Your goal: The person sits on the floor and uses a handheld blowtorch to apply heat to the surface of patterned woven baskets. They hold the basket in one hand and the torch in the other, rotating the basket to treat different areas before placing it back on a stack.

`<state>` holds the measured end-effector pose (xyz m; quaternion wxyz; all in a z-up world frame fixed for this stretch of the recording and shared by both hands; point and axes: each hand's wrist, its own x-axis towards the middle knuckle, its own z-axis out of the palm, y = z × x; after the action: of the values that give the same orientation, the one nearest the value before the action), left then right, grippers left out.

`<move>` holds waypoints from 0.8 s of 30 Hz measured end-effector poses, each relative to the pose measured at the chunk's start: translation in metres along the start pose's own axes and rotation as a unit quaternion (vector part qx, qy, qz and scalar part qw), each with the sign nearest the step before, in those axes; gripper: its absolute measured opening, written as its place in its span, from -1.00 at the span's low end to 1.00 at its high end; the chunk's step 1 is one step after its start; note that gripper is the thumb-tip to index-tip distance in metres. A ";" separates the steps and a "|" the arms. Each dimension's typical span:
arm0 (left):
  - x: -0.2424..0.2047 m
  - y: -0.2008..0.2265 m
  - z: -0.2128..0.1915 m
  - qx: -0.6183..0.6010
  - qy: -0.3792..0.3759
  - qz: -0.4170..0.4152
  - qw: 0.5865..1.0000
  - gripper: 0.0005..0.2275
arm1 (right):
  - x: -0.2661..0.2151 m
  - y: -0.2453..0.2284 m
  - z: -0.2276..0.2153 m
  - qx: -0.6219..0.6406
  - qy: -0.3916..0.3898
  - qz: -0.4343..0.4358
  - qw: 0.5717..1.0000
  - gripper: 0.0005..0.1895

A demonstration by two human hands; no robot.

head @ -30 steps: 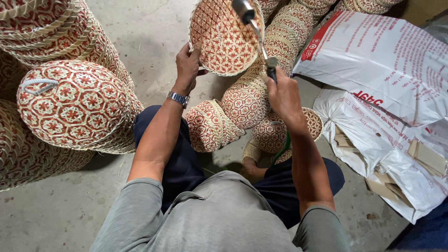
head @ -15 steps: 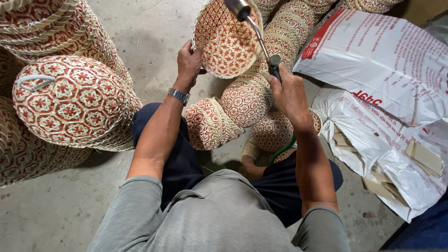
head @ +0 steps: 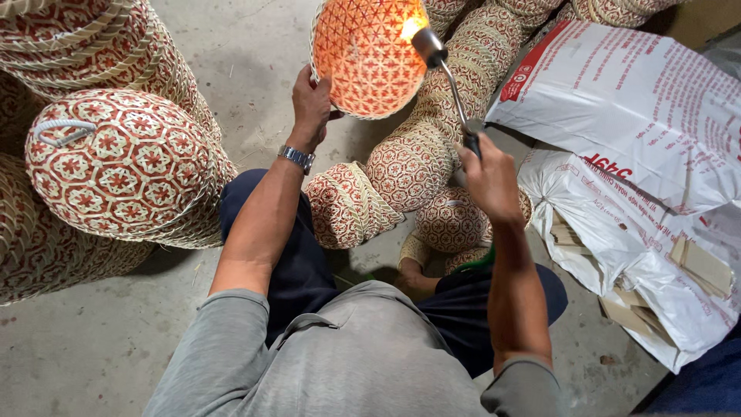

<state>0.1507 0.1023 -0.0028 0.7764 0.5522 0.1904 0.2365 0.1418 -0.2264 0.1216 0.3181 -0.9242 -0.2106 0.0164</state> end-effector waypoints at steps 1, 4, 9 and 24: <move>-0.002 -0.001 0.002 -0.020 -0.013 -0.022 0.999 -0.62 | 0.005 -0.001 0.009 0.008 0.020 -0.026 0.999 -0.70; -0.009 -0.003 0.009 -0.070 -0.042 -0.073 0.994 -0.55 | 0.023 -0.004 0.035 0.010 -0.023 -0.034 0.999 -0.68; -0.004 -0.011 0.000 -0.101 -0.014 -0.068 0.992 -0.55 | 0.021 -0.006 0.041 -0.042 -0.056 0.027 0.997 -0.70; 0.017 -0.036 -0.011 -0.186 0.099 0.011 0.978 -0.45 | -0.039 -0.013 0.006 0.078 -0.070 -0.001 0.995 -0.76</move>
<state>0.1638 0.1105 -0.0412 0.8398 0.3744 0.2132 0.3302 0.1000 -0.2292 0.1207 0.3734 -0.8931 -0.2317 0.0965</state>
